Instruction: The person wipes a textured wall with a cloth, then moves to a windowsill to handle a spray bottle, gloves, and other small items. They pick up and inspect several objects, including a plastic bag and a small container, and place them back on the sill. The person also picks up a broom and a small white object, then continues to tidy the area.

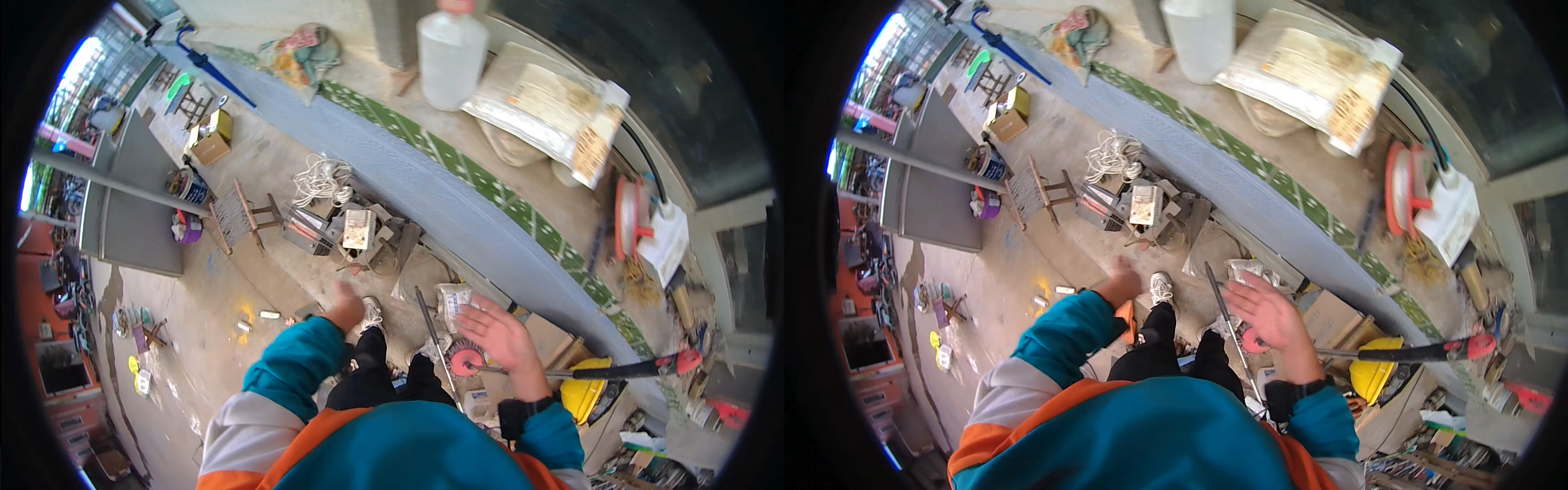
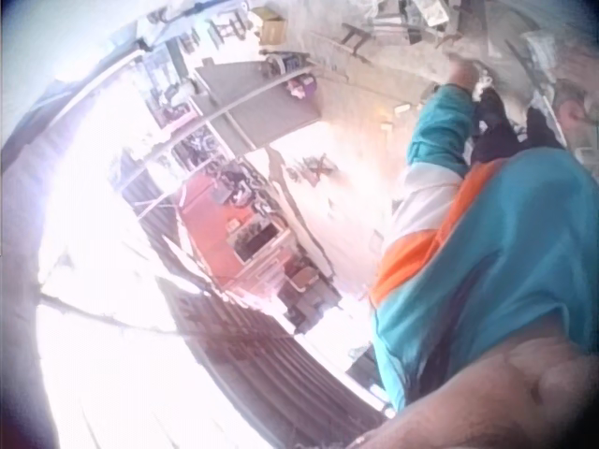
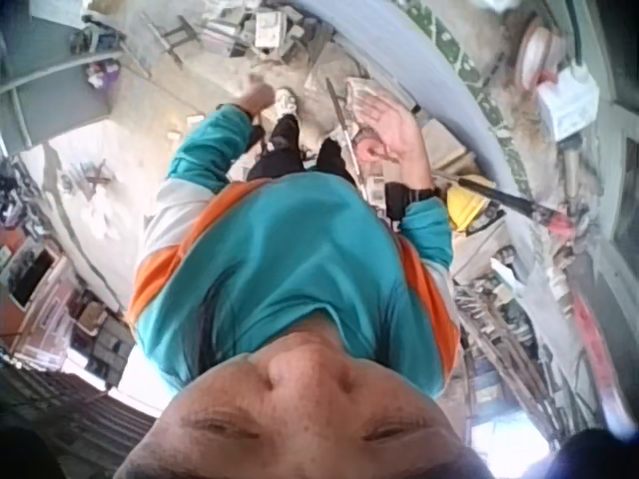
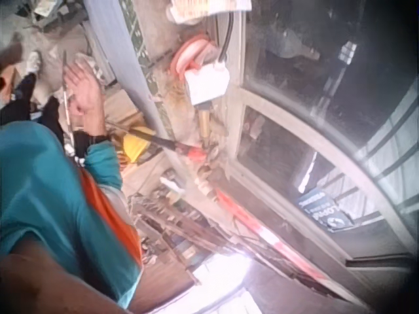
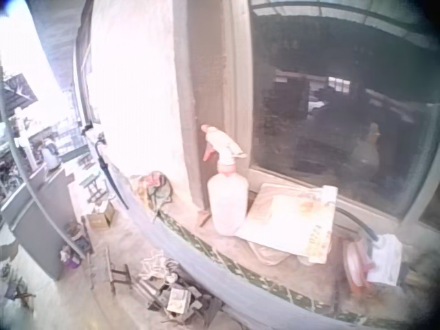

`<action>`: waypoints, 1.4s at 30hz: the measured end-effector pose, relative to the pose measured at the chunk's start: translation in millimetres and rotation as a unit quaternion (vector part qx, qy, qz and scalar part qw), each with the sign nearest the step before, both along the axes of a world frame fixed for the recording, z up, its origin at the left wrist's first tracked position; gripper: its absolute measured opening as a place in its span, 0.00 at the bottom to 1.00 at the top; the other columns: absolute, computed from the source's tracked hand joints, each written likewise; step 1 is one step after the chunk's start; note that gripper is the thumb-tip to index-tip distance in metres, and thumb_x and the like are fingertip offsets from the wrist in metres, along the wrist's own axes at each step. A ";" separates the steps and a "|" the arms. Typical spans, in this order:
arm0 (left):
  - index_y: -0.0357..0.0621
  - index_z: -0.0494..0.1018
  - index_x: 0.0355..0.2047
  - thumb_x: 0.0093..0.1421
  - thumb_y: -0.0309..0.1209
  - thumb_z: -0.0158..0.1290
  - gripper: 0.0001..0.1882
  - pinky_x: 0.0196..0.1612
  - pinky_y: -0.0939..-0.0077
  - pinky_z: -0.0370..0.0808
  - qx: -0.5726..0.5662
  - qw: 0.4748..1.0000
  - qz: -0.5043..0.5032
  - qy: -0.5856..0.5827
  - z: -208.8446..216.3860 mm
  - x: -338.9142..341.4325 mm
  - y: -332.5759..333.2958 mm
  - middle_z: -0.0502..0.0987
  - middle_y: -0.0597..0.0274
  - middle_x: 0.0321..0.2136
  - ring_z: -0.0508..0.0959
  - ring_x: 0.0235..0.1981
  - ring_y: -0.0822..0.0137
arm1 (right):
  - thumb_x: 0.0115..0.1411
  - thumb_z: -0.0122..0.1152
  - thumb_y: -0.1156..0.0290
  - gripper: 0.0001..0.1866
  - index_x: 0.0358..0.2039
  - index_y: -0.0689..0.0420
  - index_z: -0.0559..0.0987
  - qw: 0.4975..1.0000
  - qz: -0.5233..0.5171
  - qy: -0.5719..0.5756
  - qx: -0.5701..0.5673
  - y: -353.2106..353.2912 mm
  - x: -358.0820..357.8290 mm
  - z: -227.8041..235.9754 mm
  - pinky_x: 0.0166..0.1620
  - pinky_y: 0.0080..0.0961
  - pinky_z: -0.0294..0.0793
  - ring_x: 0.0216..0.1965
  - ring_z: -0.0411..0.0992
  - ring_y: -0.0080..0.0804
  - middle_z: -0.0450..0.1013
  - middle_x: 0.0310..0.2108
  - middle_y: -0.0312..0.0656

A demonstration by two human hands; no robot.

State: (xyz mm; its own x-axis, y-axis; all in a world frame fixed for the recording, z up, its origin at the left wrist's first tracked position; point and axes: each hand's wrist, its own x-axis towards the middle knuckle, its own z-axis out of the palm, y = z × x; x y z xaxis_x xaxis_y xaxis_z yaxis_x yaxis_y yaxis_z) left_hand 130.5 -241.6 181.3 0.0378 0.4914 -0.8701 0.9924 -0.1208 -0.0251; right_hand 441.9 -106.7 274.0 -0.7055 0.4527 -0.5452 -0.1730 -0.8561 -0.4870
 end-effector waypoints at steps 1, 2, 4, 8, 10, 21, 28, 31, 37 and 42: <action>0.52 0.75 0.43 0.58 0.47 0.46 0.20 0.56 0.44 0.56 0.019 0.996 0.047 0.078 -1.9 -37.1 -27.9 0.75 0.58 0.45 0.71 0.51 0.54 | 0.62 0.47 0.60 0.23 0.54 0.59 0.66 1.000 -0.001 0.007 0.005 4.8 12.3 -6.4 0.58 0.42 0.61 0.53 0.65 0.44 0.68 0.52 0.47; 0.51 0.78 0.40 0.59 0.47 0.45 0.19 0.54 0.40 0.56 0.040 0.991 0.102 0.071 0.9 -72.2 -53.5 0.78 0.58 0.41 0.73 0.49 0.53 | 0.62 0.48 0.61 0.20 0.50 0.60 0.67 0.995 -0.047 -0.086 -0.019 11.1 22.8 -16.0 0.57 0.42 0.63 0.52 0.66 0.43 0.68 0.50 0.47; 0.49 0.78 0.39 0.60 0.46 0.45 0.19 0.56 0.53 0.61 0.085 0.938 0.327 0.072 9.1 -127.7 -89.2 0.78 0.54 0.41 0.73 0.50 0.49 | 0.62 0.51 0.63 0.16 0.45 0.59 0.69 0.974 -0.135 -0.168 -0.071 20.5 41.4 -40.1 0.53 0.39 0.67 0.48 0.68 0.40 0.69 0.48 0.47; 0.49 0.75 0.43 0.58 0.37 0.48 0.15 0.56 0.64 0.64 0.143 0.826 0.538 0.093 35.2 -204.8 -125.4 0.73 0.51 0.49 0.70 0.51 0.45 | 0.59 0.59 0.66 0.09 0.38 0.53 0.72 0.940 -0.184 -0.288 0.015 6.4 58.3 -76.8 0.40 0.33 0.74 0.35 0.71 0.30 0.73 0.36 0.39; 0.49 0.71 0.50 0.55 0.29 0.49 0.20 0.58 0.60 0.62 0.283 0.803 0.523 0.047 48.5 -228.2 -121.9 0.64 0.48 0.56 0.65 0.55 0.44 | 0.59 0.59 0.67 0.07 0.37 0.51 0.73 0.947 -0.136 -0.288 0.040 4.9 48.8 -83.8 0.34 0.31 0.75 0.29 0.70 0.27 0.71 0.30 0.36; 0.49 0.57 0.62 0.53 0.44 0.57 0.38 0.63 0.49 0.49 0.796 0.556 0.179 -0.159 189.7 -288.9 184.2 0.47 0.39 0.64 0.50 0.62 0.37 | 0.60 0.58 0.60 0.15 0.43 0.55 0.73 0.945 -0.106 -0.300 0.078 -20.9 -27.5 -19.6 0.39 0.28 0.73 0.34 0.73 0.31 0.75 0.33 0.40; 0.39 0.62 0.57 0.55 0.46 0.50 0.33 0.64 0.45 0.44 0.721 0.626 0.284 -0.083 197.5 -258.6 266.6 0.59 0.41 0.59 0.53 0.63 0.45 | 0.62 0.54 0.63 0.14 0.44 0.56 0.72 0.929 -0.215 -0.299 -0.032 -88.7 45.5 -0.7 0.40 0.30 0.73 0.34 0.72 0.33 0.74 0.33 0.41; 0.41 0.69 0.50 0.55 0.41 0.51 0.25 0.63 0.50 0.50 0.722 0.651 0.186 -0.142 196.0 -249.6 253.4 0.63 0.43 0.57 0.58 0.61 0.45 | 0.61 0.54 0.62 0.13 0.44 0.54 0.72 0.920 -0.209 -0.322 -0.078 -100.0 52.1 -16.0 0.40 0.33 0.73 0.35 0.72 0.34 0.74 0.34 0.40; 0.42 0.74 0.43 0.51 0.34 0.56 0.18 0.60 0.57 0.59 0.683 0.642 0.084 -0.337 206.4 -167.4 235.2 0.71 0.52 0.51 0.68 0.55 0.54 | 0.62 0.53 0.63 0.13 0.45 0.53 0.72 0.941 -0.135 -0.310 -0.012 -71.5 3.1 -41.6 0.40 0.36 0.73 0.36 0.73 0.35 0.74 0.37 0.41; 0.42 0.72 0.48 0.50 0.32 0.57 0.23 0.60 0.62 0.60 0.676 0.654 0.100 -0.324 206.4 -145.7 240.6 0.71 0.56 0.51 0.68 0.55 0.59 | 0.63 0.53 0.64 0.14 0.47 0.54 0.72 0.957 -0.074 -0.277 0.037 -51.7 -26.6 -41.0 0.42 0.34 0.74 0.37 0.73 0.35 0.74 0.37 0.41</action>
